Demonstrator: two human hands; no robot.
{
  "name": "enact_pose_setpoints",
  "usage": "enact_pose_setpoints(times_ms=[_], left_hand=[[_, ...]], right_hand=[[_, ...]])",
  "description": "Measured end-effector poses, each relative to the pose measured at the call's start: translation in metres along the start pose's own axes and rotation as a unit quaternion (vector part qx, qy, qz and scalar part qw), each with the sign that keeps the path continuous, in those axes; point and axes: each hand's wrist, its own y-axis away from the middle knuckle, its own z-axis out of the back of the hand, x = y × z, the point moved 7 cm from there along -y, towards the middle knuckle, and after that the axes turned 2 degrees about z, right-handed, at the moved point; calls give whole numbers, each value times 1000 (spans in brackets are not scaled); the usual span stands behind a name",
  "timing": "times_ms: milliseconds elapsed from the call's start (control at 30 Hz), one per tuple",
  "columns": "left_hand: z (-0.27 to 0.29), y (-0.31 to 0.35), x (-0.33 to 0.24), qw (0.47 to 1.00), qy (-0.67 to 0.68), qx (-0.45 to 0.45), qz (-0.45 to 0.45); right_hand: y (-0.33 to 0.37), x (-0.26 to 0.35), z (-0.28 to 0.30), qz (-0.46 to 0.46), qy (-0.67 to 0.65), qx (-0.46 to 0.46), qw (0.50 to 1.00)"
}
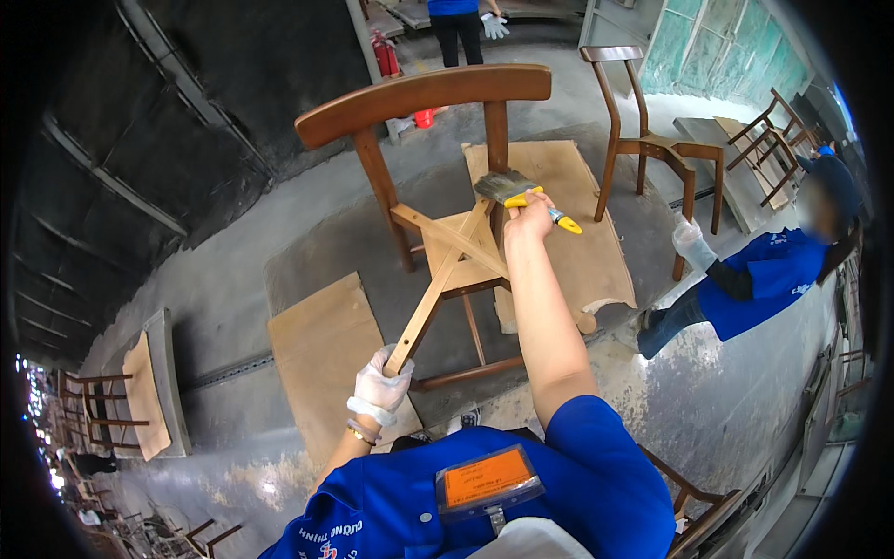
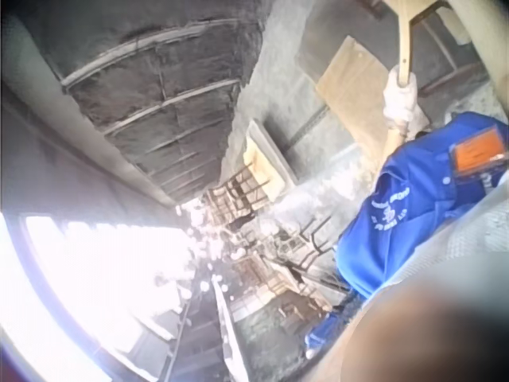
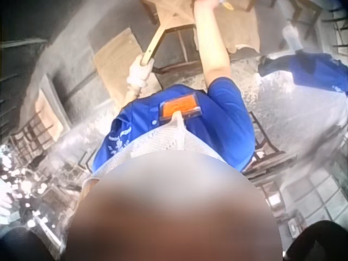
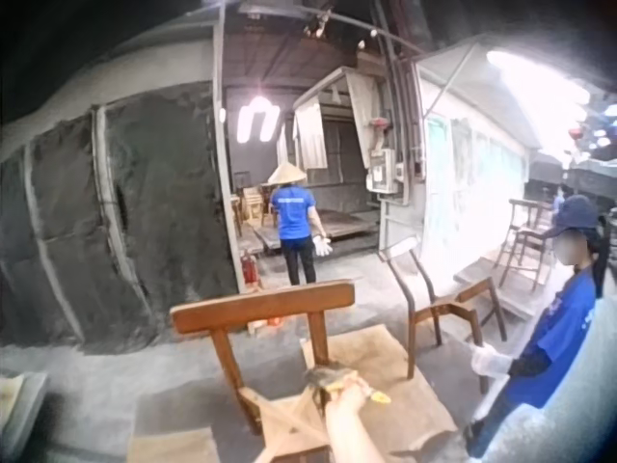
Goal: The person uses a brush to apply a finish to wooden chairs in a workshop. They hold each chair with one hand and brush the legs, backrest, and seat frame with the other, rotating the chair to reach all sides. The person moves between chairs and continues brushing multiple units.
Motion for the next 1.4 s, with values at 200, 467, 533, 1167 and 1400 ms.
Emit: enact_pose_setpoints(times_ms=[200, 467, 533, 1167, 1400], left_hand=[[33, 22, -41, 997, -63, 4, 36], [79, 22, -65, 988, -142, 14, 57], [83, 19, -63, 990, -127, 19, 62], [98, 0, -57, 994, -105, 39, 16], [104, -21, -83, 989, -136, 49, 33]], right_hand=[[8, 20, -77, 19, -61, 183, 981], [144, 39, -123, 409, 88, 396, 817], [208, 15, -161, 498, 187, 577, 620], [228, -140, -111, 414, 501, 757, -65], [228, -133, -151, 616, 386, 675, 123]])
